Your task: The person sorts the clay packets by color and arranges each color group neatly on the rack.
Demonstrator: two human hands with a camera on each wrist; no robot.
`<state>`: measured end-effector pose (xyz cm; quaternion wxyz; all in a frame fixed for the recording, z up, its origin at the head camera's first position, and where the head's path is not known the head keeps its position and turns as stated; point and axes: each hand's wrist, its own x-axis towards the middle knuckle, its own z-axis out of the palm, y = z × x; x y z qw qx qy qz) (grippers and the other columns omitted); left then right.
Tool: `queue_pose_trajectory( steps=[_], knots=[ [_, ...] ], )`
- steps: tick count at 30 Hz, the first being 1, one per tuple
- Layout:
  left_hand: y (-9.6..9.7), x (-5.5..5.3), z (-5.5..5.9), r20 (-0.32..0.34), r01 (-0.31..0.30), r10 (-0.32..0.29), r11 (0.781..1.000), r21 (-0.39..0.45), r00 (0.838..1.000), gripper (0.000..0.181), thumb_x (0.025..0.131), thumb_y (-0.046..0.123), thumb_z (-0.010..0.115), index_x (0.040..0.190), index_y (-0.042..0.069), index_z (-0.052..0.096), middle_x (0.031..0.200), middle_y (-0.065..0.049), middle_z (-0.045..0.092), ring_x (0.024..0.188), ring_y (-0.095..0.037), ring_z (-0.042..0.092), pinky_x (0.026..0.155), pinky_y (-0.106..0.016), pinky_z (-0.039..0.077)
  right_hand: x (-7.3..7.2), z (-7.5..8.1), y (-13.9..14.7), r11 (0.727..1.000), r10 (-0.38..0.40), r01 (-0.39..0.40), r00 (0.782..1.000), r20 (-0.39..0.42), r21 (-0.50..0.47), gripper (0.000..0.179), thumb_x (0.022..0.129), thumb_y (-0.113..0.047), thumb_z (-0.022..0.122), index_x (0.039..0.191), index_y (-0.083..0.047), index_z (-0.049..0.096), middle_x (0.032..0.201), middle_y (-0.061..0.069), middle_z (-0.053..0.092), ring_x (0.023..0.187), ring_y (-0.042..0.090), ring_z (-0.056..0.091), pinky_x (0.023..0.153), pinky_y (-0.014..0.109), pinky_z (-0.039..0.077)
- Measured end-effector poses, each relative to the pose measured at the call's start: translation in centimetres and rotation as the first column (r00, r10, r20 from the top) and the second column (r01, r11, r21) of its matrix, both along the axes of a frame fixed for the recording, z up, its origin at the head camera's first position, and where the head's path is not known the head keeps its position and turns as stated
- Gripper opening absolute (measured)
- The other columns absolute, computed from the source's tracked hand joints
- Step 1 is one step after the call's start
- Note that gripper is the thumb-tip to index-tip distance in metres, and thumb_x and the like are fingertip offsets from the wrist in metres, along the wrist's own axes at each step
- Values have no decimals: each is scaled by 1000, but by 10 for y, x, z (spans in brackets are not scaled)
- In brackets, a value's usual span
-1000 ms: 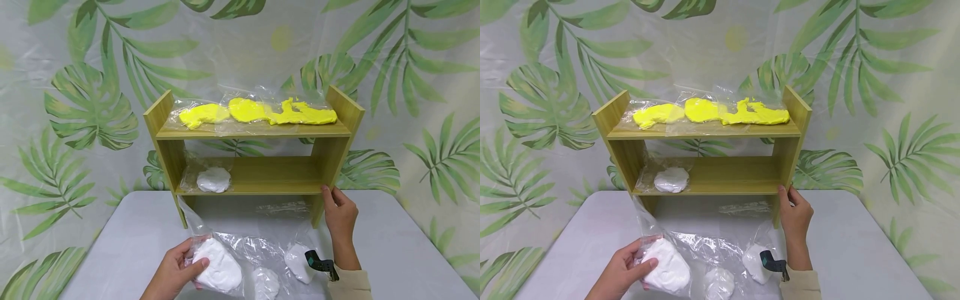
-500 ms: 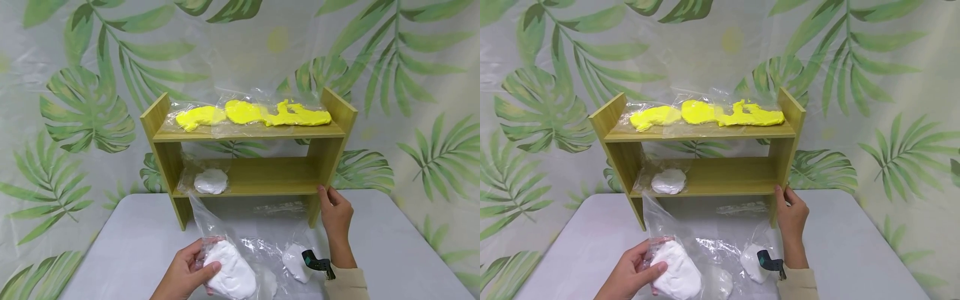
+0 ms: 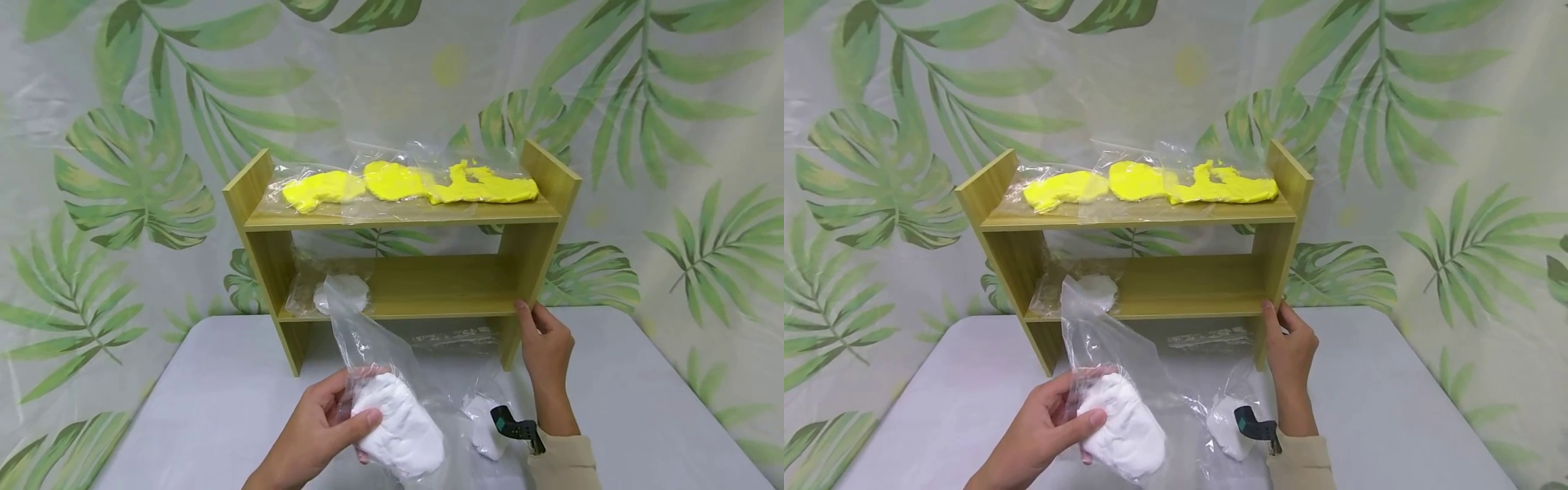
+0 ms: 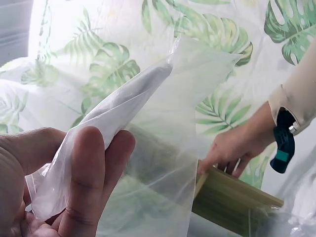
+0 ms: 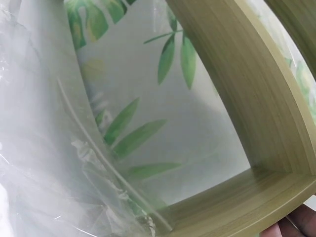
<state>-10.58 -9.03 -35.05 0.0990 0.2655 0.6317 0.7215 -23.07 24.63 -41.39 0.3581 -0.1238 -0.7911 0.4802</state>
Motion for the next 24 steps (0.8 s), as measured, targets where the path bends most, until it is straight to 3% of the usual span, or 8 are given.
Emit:
queue_pose_trajectory(
  steps=[6,10,14,20,24],
  knots=[
    [7,-1,12,-9,-13,14,1000,17,1000,42,93,0,59,134,2,51,115,-22,58,93,-24,66,68,-36,58,0,1,0,1000,0,0,1000,3,-6,39,92,-45,61,114,-15,73,103,6,73,82,-13,54,67,5,41],
    [11,-4,15,-44,-15,17,999,36,999,42,92,-1,60,133,2,52,111,-22,58,88,-22,65,61,-35,58,0,0,0,1000,-1,1,1000,5,-7,38,92,-45,61,114,-16,74,102,5,73,82,-13,55,68,6,42],
    [14,-9,17,-70,-14,18,998,55,997,42,92,-3,60,132,3,52,106,-19,59,82,-19,65,54,-34,57,-1,-1,1,1000,6,-6,1000,3,-6,39,92,-46,61,113,-16,74,101,5,73,83,-11,56,68,6,42],
    [18,-18,17,-111,-25,32,998,62,993,41,91,-3,60,131,2,53,104,-15,60,82,-17,64,54,-35,57,-1,-2,1,1000,9,-9,1000,0,-4,39,92,-45,61,115,-15,73,102,5,73,82,-10,56,68,6,42],
    [20,-27,16,-160,-28,38,998,63,986,40,91,-3,60,130,1,53,103,-15,59,80,-16,63,53,-35,56,-1,-1,1,1000,6,-6,1000,-3,-3,39,92,-45,61,115,-15,73,102,5,73,86,-2,60,69,6,42]
  ],
)
